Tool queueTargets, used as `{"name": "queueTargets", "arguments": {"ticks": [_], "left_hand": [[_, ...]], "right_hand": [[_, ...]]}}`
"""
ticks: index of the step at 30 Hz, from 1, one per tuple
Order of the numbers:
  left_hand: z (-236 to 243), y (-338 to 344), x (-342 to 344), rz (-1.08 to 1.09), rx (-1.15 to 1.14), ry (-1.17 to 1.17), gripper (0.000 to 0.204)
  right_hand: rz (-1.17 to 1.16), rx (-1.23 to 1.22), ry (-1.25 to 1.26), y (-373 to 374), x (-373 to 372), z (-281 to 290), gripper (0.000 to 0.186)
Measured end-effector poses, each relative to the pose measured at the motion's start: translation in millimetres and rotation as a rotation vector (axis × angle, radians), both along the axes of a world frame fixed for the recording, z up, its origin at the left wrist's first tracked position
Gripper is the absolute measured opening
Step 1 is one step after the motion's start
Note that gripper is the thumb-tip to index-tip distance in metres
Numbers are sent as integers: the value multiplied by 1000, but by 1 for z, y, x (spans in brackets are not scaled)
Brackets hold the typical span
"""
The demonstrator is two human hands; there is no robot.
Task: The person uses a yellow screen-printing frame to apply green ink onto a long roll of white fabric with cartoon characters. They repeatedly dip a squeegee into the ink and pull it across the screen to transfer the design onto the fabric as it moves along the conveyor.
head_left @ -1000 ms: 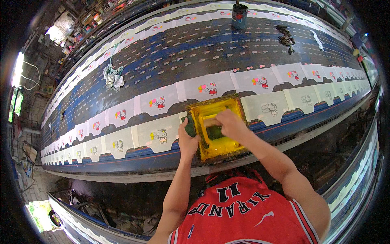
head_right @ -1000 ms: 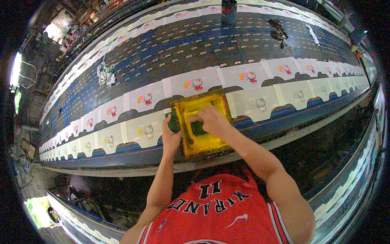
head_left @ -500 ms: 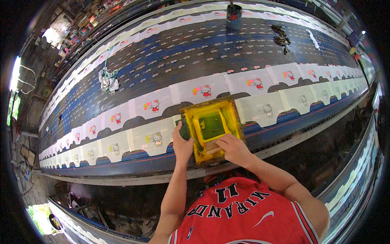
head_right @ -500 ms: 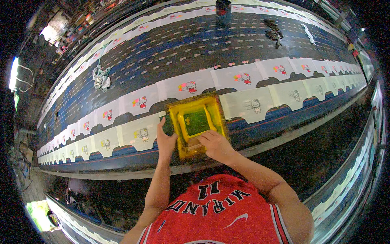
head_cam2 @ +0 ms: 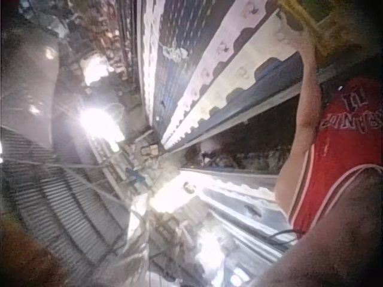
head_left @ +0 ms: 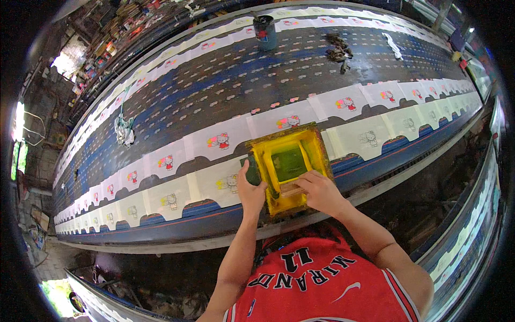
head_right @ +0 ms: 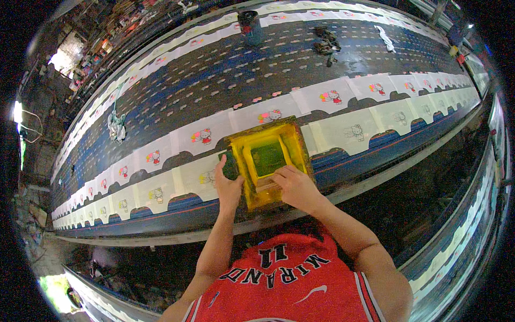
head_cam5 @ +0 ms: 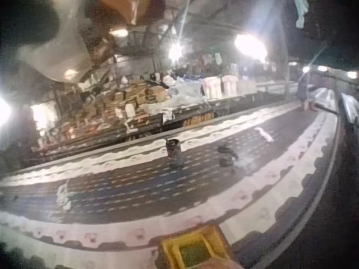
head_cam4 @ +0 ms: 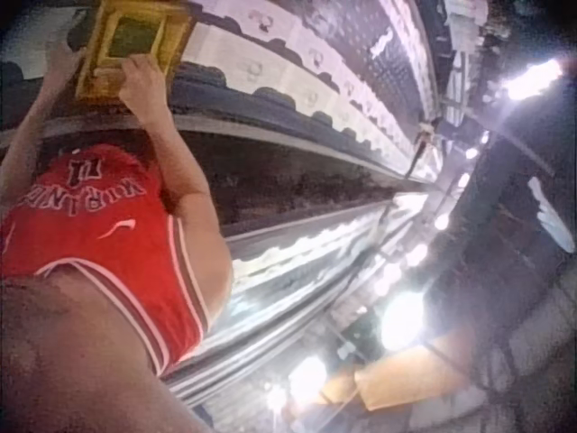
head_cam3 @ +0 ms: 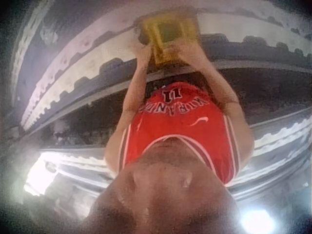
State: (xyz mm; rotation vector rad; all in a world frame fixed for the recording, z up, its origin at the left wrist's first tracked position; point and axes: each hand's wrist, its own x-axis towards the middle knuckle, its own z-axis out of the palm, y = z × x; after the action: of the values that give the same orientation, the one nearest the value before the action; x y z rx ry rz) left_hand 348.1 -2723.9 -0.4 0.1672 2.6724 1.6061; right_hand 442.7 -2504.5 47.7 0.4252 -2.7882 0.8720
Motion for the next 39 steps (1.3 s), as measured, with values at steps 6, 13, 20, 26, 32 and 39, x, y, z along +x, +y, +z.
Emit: {"name": "queueTargets", "arguments": {"ticks": [6, 13, 20, 26, 32, 39], "left_hand": [[-4, 51, 13, 31, 13, -83, 83], [-13, 57, 15, 55, -35, -61, 79], [-12, 54, 14, 24, -16, -101, 78], [-7, 55, 13, 16, -53, -87, 80], [-23, 48, 12, -17, -82, -14, 82], [-11, 55, 14, -9, -98, -77, 85]], "right_hand": [[39, 16, 1, 51, 11, -11, 33], [81, -20, -6, 64, 11, -20, 30], [109, -22, -25, 66, 23, -15, 35], [119, -24, 10, 62, 37, -27, 39], [48, 11, 107, 63, -27, -43, 41], [-21, -86, 147, 74, -110, -30, 25]]}}
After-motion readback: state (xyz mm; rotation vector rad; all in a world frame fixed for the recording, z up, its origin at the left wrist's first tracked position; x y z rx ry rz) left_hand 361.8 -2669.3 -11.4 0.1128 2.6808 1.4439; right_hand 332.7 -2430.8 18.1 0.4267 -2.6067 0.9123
